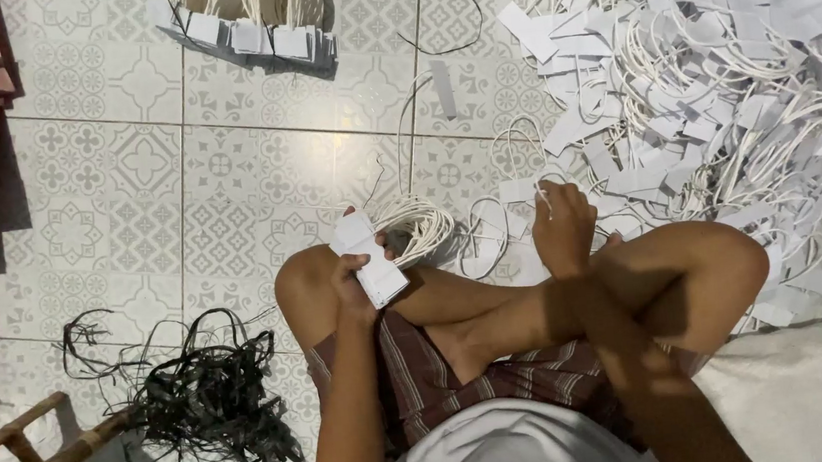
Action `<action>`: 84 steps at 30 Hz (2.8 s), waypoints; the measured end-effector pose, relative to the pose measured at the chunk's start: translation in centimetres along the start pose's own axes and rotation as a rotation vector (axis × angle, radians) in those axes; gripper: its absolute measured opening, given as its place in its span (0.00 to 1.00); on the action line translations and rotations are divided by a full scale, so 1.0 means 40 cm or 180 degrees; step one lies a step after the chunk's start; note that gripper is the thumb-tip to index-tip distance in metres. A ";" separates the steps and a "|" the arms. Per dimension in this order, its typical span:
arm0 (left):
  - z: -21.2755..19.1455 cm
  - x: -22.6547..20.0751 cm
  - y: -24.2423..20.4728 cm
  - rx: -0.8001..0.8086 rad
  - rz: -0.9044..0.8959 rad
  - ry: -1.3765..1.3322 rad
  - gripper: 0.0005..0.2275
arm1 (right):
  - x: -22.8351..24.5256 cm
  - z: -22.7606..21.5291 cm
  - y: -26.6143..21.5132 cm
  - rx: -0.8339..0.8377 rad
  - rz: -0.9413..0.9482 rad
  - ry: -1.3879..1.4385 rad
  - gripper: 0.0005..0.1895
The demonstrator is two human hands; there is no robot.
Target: Bundling paper tags with strings by wrapping them in paper strips.
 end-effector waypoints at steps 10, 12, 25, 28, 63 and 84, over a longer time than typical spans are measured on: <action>0.013 0.006 -0.005 -0.0218 0.0048 0.0032 0.20 | -0.040 -0.057 -0.014 -0.1716 0.0043 0.2450 0.11; 0.017 0.004 -0.007 -0.0199 0.0053 0.0090 0.20 | -0.116 0.000 -0.028 -0.1766 0.1094 0.2926 0.13; 0.018 0.009 -0.004 -0.0176 0.0024 0.0146 0.19 | 0.058 0.085 -0.044 0.0450 -0.1659 0.0708 0.15; 0.016 0.003 -0.013 -0.0440 0.0082 0.0034 0.18 | 0.073 0.206 -0.134 0.2458 -0.2295 0.0113 0.13; -0.176 0.042 0.050 -0.0493 0.0101 0.0109 0.20 | 0.068 0.035 -0.012 -0.0543 -0.1241 0.0650 0.09; -0.117 0.009 0.014 0.0379 0.0150 -0.0088 0.20 | -0.170 0.169 -0.050 -0.0842 0.2171 0.4762 0.17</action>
Point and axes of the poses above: each hand's wrist, its own y-axis towards the middle knuckle, its own z-axis out of the palm, x = y × z, the point moved 7 cm from there along y, towards the middle knuckle, and after that the axes turned 15 degrees about -z, right-handed, at the moved point
